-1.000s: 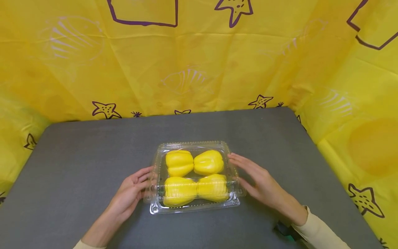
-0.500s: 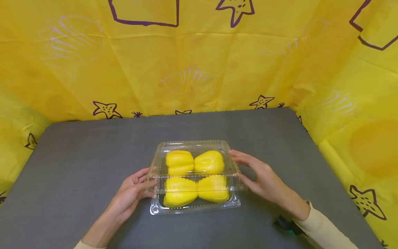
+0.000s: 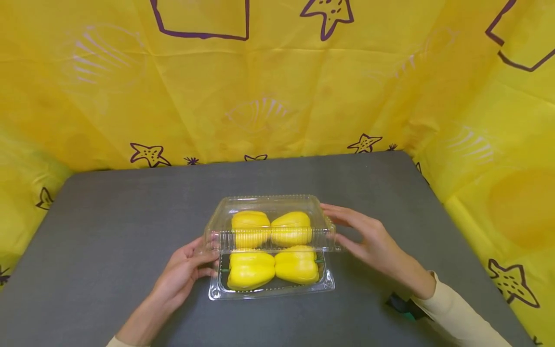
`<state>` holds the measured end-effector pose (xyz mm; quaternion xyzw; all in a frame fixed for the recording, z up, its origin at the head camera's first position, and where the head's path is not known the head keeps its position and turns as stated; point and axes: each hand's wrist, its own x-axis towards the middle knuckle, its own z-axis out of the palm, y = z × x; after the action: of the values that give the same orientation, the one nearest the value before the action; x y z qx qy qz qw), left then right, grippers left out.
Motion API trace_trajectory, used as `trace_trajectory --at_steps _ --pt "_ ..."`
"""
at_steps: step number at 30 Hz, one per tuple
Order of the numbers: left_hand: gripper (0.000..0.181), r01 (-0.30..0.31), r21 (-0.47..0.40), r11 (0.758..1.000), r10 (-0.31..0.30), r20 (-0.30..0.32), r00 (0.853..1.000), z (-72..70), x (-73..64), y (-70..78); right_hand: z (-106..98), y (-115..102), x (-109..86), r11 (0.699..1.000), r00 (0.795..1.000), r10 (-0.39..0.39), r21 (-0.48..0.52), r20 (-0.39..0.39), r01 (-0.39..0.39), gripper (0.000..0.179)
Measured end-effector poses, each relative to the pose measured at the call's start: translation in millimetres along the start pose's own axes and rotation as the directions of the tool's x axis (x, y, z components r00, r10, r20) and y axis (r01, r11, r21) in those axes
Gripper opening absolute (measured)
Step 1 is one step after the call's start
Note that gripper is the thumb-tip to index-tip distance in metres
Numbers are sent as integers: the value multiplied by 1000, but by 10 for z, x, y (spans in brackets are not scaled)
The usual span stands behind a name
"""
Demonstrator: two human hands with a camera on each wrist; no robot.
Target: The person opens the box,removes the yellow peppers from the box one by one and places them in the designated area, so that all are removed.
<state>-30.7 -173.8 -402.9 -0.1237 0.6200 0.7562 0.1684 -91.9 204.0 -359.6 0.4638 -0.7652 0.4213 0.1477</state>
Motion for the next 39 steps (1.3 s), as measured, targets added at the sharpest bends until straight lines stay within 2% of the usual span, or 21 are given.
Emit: trace_trajectory --at_steps 3,7,10,15,24,34,39 --pt "59 7 -6 1000 -7 11 1000 2 -1 -3 -20 18 9 1000 1000 13 2 -5 -13 44" --pt "40 1 -24 1000 0 23 1000 -3 1 -17 -41 47 11 999 999 48 4 -6 -48 46" --pt "35 -16 -27 1000 17 41 999 -15 6 -26 -45 66 20 998 998 61 12 -11 -60 47" --pt "48 -39 -25 999 41 73 996 -29 11 -35 -34 93 36 998 998 47 33 -35 -45 47" --pt "56 -20 -5 1000 20 63 998 -40 -1 -15 -34 144 109 999 999 0 48 -53 3 48" --pt "57 -16 2 1000 16 70 997 -48 3 -5 -84 159 166 994 995 101 33 -17 -100 45" --pt "59 -7 10 1000 7 78 997 -54 8 -5 -98 206 193 987 988 150 69 -29 -147 59"
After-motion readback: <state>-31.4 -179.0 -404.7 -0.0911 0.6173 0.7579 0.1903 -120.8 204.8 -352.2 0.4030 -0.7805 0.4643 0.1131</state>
